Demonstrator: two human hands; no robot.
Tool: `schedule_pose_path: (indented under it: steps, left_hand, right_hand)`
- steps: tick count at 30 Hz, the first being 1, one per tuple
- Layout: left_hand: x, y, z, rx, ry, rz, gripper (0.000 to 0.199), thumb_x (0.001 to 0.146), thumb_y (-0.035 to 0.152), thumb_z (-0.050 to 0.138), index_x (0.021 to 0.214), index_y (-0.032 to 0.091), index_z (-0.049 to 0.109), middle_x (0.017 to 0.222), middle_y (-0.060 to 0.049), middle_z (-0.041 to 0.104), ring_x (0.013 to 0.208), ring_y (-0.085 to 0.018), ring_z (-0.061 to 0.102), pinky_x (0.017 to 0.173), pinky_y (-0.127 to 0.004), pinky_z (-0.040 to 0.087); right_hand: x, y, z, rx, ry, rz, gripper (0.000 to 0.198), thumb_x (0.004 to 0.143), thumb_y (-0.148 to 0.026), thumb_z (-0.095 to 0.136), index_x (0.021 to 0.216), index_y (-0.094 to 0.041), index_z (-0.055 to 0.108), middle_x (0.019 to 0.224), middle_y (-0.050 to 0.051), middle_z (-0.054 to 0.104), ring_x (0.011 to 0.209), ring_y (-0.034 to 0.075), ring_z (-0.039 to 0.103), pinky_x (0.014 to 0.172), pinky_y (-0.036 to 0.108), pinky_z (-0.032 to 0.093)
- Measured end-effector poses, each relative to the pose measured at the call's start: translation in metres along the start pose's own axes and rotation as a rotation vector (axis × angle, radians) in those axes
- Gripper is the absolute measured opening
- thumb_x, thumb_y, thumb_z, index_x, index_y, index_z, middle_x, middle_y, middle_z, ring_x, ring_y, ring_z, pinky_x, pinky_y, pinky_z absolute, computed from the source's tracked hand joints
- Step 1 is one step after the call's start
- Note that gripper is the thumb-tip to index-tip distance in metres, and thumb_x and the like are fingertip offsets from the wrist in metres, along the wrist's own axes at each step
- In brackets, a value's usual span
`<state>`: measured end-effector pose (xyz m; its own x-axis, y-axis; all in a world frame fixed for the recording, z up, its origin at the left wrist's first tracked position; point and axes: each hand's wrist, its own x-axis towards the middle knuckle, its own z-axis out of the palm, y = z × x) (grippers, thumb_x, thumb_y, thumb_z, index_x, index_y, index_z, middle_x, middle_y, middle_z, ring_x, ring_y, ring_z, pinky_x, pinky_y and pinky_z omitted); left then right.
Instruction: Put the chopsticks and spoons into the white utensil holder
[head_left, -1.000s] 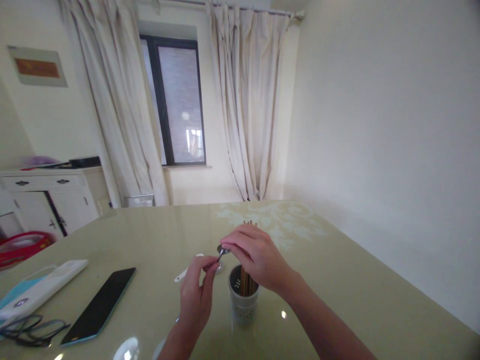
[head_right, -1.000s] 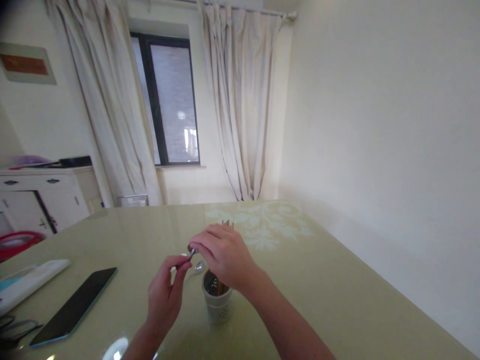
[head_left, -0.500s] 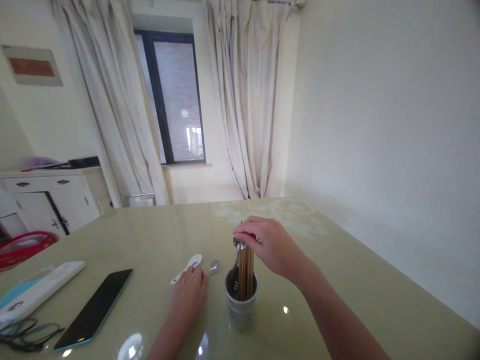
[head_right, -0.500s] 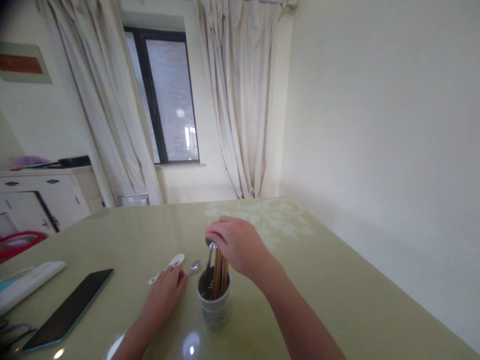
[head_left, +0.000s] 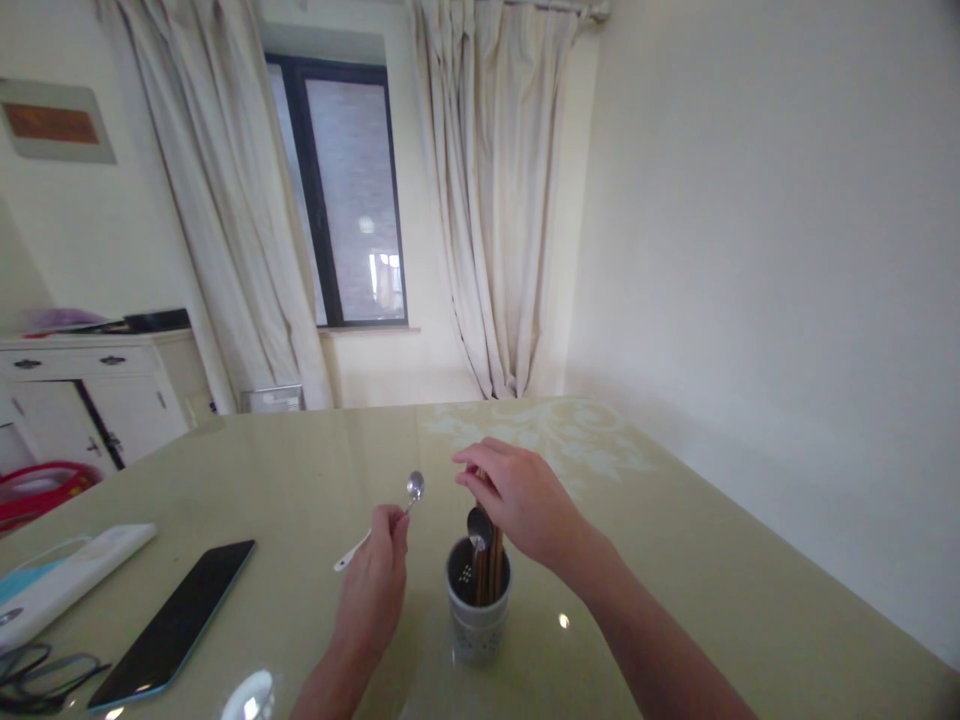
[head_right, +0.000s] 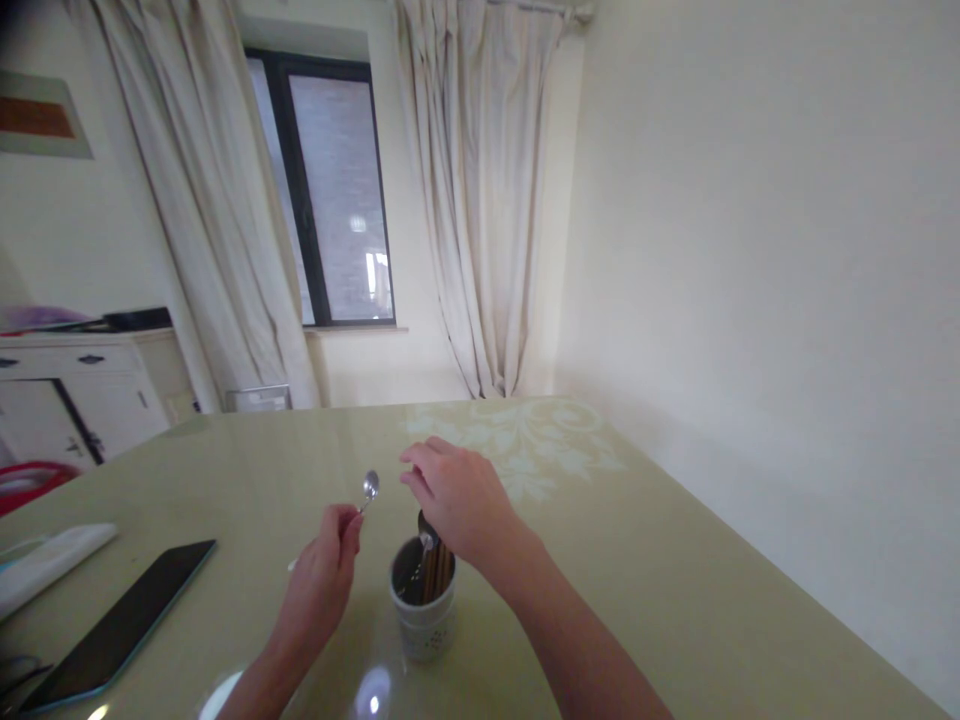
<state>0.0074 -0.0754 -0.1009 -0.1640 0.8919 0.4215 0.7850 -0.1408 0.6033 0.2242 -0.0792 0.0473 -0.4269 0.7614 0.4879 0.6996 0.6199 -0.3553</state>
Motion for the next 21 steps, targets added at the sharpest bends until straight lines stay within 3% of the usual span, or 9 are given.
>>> schedule_pose_path:
  steps: [3,7,9,13,16,21]
  left_hand:
    - [-0.008,0.013,-0.005,-0.21,0.166,0.166,0.03,0.105,0.048,0.043,0.102,0.024,0.06,0.087,-0.003,0.075,0.074,-0.021,0.072,0.067,-0.03,0.054]
    - [-0.02,0.024,-0.005,-0.324,0.217,0.379,0.028,0.104,0.045,0.049,0.099,0.024,0.067,0.089,-0.005,0.077,0.082,-0.019,0.073,0.076,-0.029,0.057]
    - [-0.021,0.024,-0.005,-0.345,0.214,0.355,0.031,0.104,0.047,0.049,0.1,0.023,0.068,0.089,-0.005,0.076,0.081,-0.019,0.073,0.077,-0.029,0.058]
    - [-0.005,0.009,-0.01,-0.324,0.193,0.1,0.04,0.105,0.052,0.04,0.11,0.022,0.066,0.09,-0.006,0.075,0.079,-0.021,0.071,0.072,-0.032,0.058]
    - [0.01,-0.013,-0.011,-0.102,0.133,-0.011,0.036,0.104,0.043,0.039,0.111,0.019,0.065,0.098,-0.009,0.075,0.092,-0.026,0.07,0.083,-0.037,0.056]
    - [0.011,-0.039,-0.004,0.554,-0.051,-0.101,0.036,0.103,0.033,0.043,0.123,0.015,0.067,0.122,-0.018,0.069,0.118,-0.036,0.061,0.094,-0.047,0.049]
  right_hand:
    - [-0.001,-0.006,0.001,0.146,0.031,-0.033,0.024,0.099,-0.034,0.071,0.119,-0.02,0.074,0.107,0.006,0.078,0.083,0.017,0.071,0.079,0.028,0.051]
    - [-0.001,-0.012,0.005,0.22,-0.008,-0.158,0.01,0.101,-0.022,0.069,0.097,-0.019,0.078,0.092,0.003,0.078,0.085,0.016,0.071,0.081,0.026,0.05]
    - [-0.001,-0.01,0.002,0.208,0.04,-0.18,0.014,0.101,-0.018,0.068,0.091,-0.019,0.077,0.09,0.002,0.078,0.085,0.016,0.071,0.081,0.026,0.051]
    - [-0.007,0.0,-0.022,0.127,0.25,-0.152,0.011,0.101,-0.019,0.067,0.097,-0.02,0.077,0.094,0.004,0.079,0.086,0.017,0.072,0.082,0.028,0.053]
    - [-0.014,0.01,-0.048,0.064,0.337,-0.116,0.009,0.1,-0.02,0.068,0.097,-0.021,0.077,0.091,0.003,0.079,0.083,0.018,0.073,0.079,0.029,0.053]
    - [-0.021,0.018,-0.068,-0.033,0.219,-0.08,0.01,0.098,-0.018,0.069,0.094,-0.021,0.077,0.09,0.002,0.079,0.081,0.018,0.072,0.076,0.029,0.05]
